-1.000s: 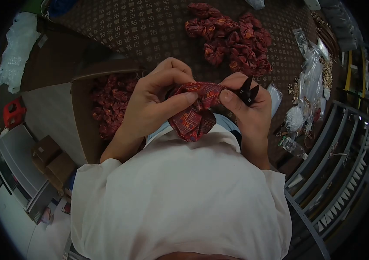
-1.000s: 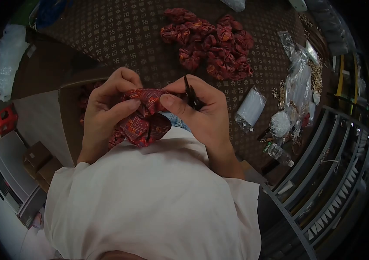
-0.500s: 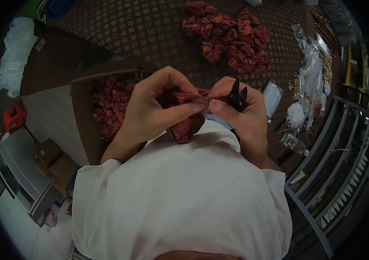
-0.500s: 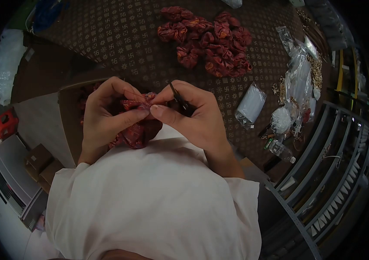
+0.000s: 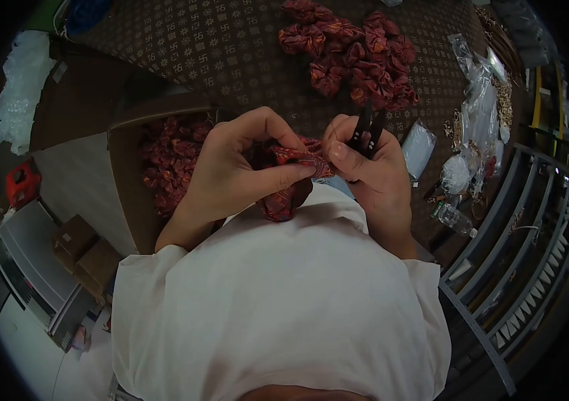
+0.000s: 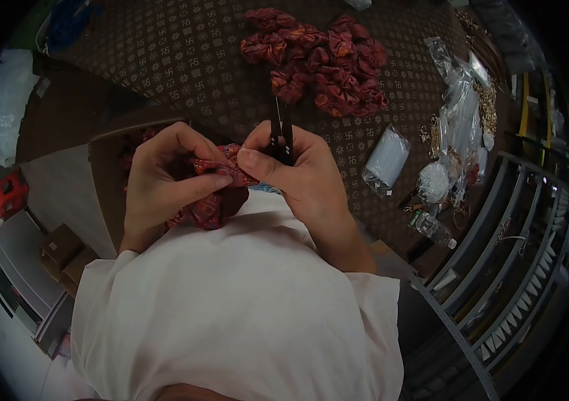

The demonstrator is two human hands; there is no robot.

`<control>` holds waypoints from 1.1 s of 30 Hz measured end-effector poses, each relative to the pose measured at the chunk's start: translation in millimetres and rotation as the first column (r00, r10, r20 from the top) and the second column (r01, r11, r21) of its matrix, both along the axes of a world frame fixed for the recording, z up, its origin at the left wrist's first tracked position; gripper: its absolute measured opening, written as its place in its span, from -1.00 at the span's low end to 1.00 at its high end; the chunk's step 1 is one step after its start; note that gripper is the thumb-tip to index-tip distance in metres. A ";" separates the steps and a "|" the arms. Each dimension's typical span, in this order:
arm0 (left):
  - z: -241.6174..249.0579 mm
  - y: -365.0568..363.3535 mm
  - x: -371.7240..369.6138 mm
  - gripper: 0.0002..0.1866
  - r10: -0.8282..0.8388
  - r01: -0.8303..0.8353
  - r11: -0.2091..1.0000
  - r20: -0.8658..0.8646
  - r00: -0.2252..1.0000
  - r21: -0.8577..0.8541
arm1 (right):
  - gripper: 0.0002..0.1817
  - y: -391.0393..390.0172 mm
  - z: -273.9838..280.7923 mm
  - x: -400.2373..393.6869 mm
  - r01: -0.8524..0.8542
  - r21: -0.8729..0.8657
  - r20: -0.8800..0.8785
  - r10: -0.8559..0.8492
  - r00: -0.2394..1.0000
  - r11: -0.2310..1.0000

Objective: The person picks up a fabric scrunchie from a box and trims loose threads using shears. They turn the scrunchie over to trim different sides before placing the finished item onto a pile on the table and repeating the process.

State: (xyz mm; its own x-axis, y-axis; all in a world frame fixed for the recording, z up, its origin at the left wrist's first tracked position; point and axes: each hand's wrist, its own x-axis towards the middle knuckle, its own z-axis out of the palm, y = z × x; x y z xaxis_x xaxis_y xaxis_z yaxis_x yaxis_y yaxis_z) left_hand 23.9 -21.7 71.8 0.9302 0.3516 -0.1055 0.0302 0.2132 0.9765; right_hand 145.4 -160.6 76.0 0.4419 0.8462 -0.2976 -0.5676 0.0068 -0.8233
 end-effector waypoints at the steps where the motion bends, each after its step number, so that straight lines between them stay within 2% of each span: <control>1: 0.1 0.5 0.4 -0.79 -0.002 0.002 1.000 -0.003 1.000 -0.009 | -0.91 0.4 -0.1 -0.8 0.028 0.006 0.022 -0.028 0.999 1.000; 8: 0.0 2.4 0.7 -0.78 -0.007 0.007 1.000 0.008 1.000 -0.003 | -0.89 -0.1 1.9 -0.6 0.051 0.003 0.064 -0.051 0.997 0.999; 13: 6.0 3.4 1.5 -0.79 0.013 -0.014 1.000 -0.056 0.998 -0.017 | -0.87 -0.3 0.2 0.8 0.149 -0.089 0.038 -0.146 0.988 0.985; 17: 4.4 3.8 1.5 -0.80 0.011 -0.012 1.000 -0.106 0.994 -0.013 | -0.86 0.5 -3.5 4.2 0.150 -0.167 0.029 -0.147 0.989 0.975; 19: 2.8 4.1 1.3 -0.81 0.021 -0.024 0.999 -0.106 0.994 -0.024 | -0.85 3.3 -5.3 1.5 0.311 -0.214 0.294 -0.243 0.924 0.926; 22: 1.4 4.3 0.4 -0.82 0.035 -0.039 0.999 -0.098 0.995 -0.036 | -0.83 2.8 -1.1 -1.3 0.363 -0.182 0.339 -0.288 0.896 0.914; 23: 1.9 4.5 0.4 -0.82 0.037 -0.040 0.999 -0.098 0.994 -0.036 | -0.83 0.7 -0.2 -1.6 0.361 -0.183 0.338 -0.286 0.897 0.915; 25: 3.3 4.7 1.0 -0.83 0.038 -0.046 0.997 -0.127 0.991 -0.065 | -0.80 -4.3 1.5 -0.5 0.109 -0.062 0.441 -0.071 0.895 0.992; 26: 2.7 5.0 1.0 -0.83 0.037 -0.046 0.997 -0.127 0.991 -0.066 | -0.80 -3.9 1.5 -1.3 0.110 -0.063 0.441 -0.071 0.895 0.992; 28: 0.0 6.2 0.6 -0.87 0.030 -0.043 0.990 -0.094 0.995 -0.136 | -0.77 -2.5 1.4 -4.2 -0.020 -0.191 0.500 0.115 0.858 0.981; 29: -1.5 6.4 0.9 -0.87 0.029 -0.042 0.990 -0.093 0.995 -0.135 | -0.77 -4.2 -0.6 -3.0 -0.019 -0.190 0.501 0.114 0.858 0.982; 31: -3.8 7.1 1.2 -0.89 0.039 -0.035 0.983 0.021 0.999 -0.180 | -0.77 -7.2 -6.9 0.7 -0.002 -0.074 0.585 0.045 0.809 0.997; 32: -3.5 7.8 1.2 -0.89 0.040 -0.036 0.983 0.021 0.999 -0.179 | -0.77 -6.6 -7.7 1.1 -0.003 -0.073 0.585 0.045 0.810 0.997; 33: -2.5 8.5 1.6 -0.89 0.033 -0.027 0.988 0.043 0.999 -0.151 | -0.78 -6.3 -8.2 1.6 0.009 -0.037 0.513 0.011 0.858 0.999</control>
State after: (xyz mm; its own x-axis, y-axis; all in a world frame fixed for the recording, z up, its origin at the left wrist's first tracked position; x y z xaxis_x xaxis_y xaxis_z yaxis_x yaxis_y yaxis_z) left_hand 25.6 -13.1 69.3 0.9245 0.3628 -0.1174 -0.0219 0.3580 0.9335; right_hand 147.0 -166.8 67.9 0.5395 0.8399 -0.0599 -0.0646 -0.0296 -0.9975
